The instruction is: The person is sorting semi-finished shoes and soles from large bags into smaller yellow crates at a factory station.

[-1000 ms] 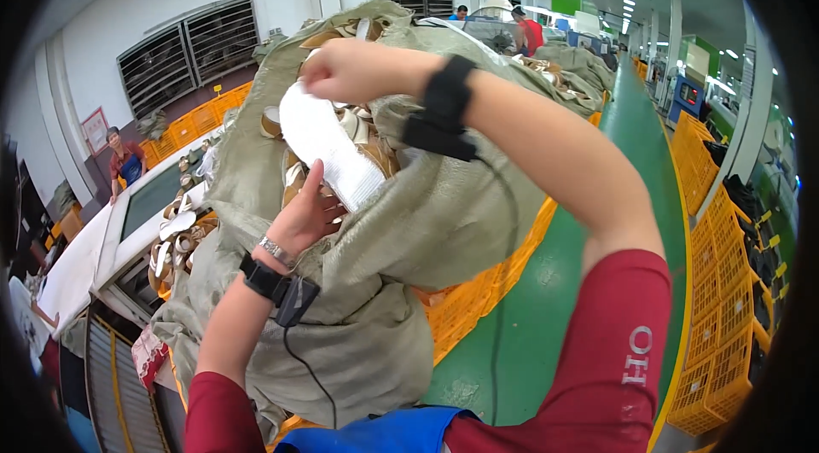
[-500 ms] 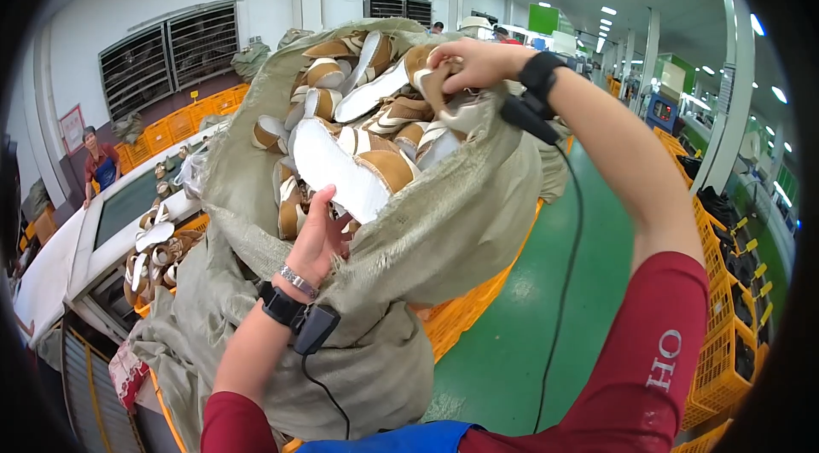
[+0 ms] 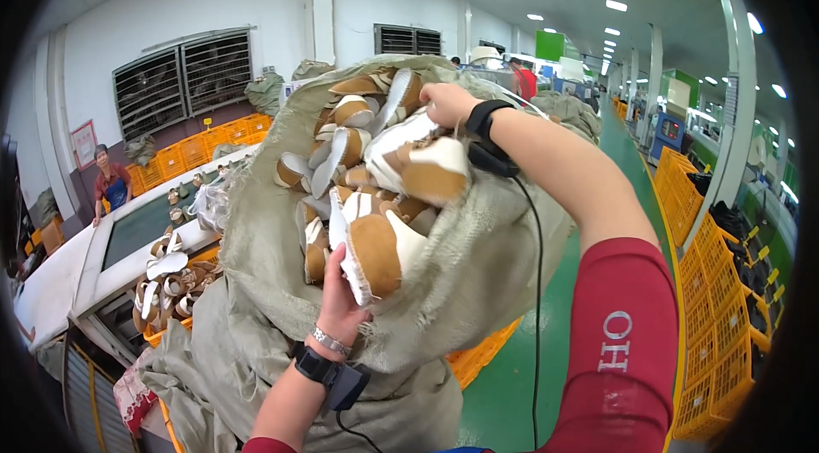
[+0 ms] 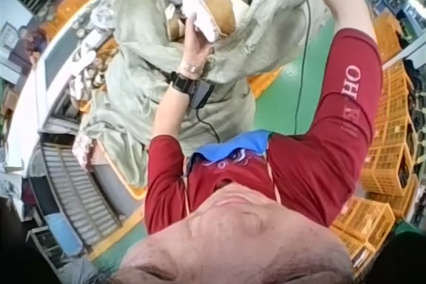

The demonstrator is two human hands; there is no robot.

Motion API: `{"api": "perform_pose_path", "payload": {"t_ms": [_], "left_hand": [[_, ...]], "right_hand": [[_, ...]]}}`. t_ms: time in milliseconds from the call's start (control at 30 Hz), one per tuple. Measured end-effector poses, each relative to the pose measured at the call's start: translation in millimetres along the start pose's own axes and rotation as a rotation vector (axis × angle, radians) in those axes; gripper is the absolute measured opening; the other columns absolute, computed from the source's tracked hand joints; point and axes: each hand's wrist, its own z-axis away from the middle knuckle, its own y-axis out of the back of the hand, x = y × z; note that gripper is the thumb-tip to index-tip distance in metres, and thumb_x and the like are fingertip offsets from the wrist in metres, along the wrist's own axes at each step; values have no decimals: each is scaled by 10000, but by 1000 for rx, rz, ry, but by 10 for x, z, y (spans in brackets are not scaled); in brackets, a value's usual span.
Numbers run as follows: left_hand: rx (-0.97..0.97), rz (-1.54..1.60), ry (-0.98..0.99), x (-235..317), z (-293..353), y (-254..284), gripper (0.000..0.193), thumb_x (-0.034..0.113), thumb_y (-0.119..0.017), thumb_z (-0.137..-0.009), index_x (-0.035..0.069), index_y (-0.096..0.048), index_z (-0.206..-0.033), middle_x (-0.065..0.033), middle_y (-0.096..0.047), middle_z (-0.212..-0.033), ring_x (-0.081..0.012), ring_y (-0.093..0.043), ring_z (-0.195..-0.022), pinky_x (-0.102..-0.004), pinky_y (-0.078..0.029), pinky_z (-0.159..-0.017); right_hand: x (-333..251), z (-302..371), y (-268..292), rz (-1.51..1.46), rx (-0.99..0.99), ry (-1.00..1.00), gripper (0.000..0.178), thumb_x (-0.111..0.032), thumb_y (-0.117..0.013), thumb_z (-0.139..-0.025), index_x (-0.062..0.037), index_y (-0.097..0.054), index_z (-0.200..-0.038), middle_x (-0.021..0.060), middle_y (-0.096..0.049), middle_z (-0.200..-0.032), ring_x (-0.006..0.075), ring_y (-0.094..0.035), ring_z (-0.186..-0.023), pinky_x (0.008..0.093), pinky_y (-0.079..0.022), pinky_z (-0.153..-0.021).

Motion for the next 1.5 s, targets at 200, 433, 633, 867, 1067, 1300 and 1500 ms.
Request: {"api": "perform_pose_path", "payload": {"t_ms": [200,433,633,867,1067,1300,1500], "left_hand": [[86,-156,110,-83,48,61,729,579,-428,-846,65,-279,-1341,-100,-440,-1276,-248,-451,-1139,-392,-400,-903],[64,-296,267,-26,154,239,765,652,-334,-840,96,-262,-1361,-67,-462,-1263,-221,-457,-1130,-351,-420,-848],[-108,-111,173,120,152,57,874,745,-347,-758,157,-203,-1388,-92,-351,-1360,-280,-352,-1245,-420,-368,-978],[-101,105,184,22,252,72,719,644,-373,-826,191,-249,-1371,-81,-315,-1382,-291,-337,-1248,-607,-315,-960],[-73,-87,183,4,145,146,808,664,-423,-791,117,-250,-1359,-106,-369,-1346,-314,-420,-1188,-559,-392,-928],[-69,-29,367,76,-39,302,972,786,-428,-674,137,-245,-1373,-100,-312,-1390,-313,-303,-1272,-570,-195,-1011],[-77,39,397,150,44,665,918,744,-441,-711,128,-252,-1364,-98,-364,-1347,-287,-359,-1229,-520,-293,-990]], "right_hand": [[174,-280,-335,625,-223,-126,953,-659,-687,-520,-67,-447,-1227,173,-500,-1196,325,-391,-1196,494,-281,-975],[-177,-365,-72,443,-870,-187,957,-823,-522,-545,22,-640,-978,169,-625,-1009,289,-591,-940,364,-452,-817],[-527,41,-135,363,-849,364,472,-488,-566,-746,-113,-620,-1026,167,-629,-965,347,-572,-939,408,-450,-779],[-1020,413,215,295,-740,153,354,-402,-507,-784,-121,-640,-954,179,-625,-828,314,-603,-827,386,-467,-738],[-474,306,152,203,-720,-290,408,-382,-582,-801,25,-615,-814,175,-630,-777,269,-619,-728,366,-476,-664],[315,251,-448,-106,-1101,-284,358,-238,-471,-864,-15,-438,-1141,190,-556,-1014,323,-542,-940,375,-449,-777],[-770,650,-7,-424,-1042,-697,261,-225,-538,-854,-27,-579,-1019,73,-577,-1086,139,-516,-963,285,-423,-831]]}}
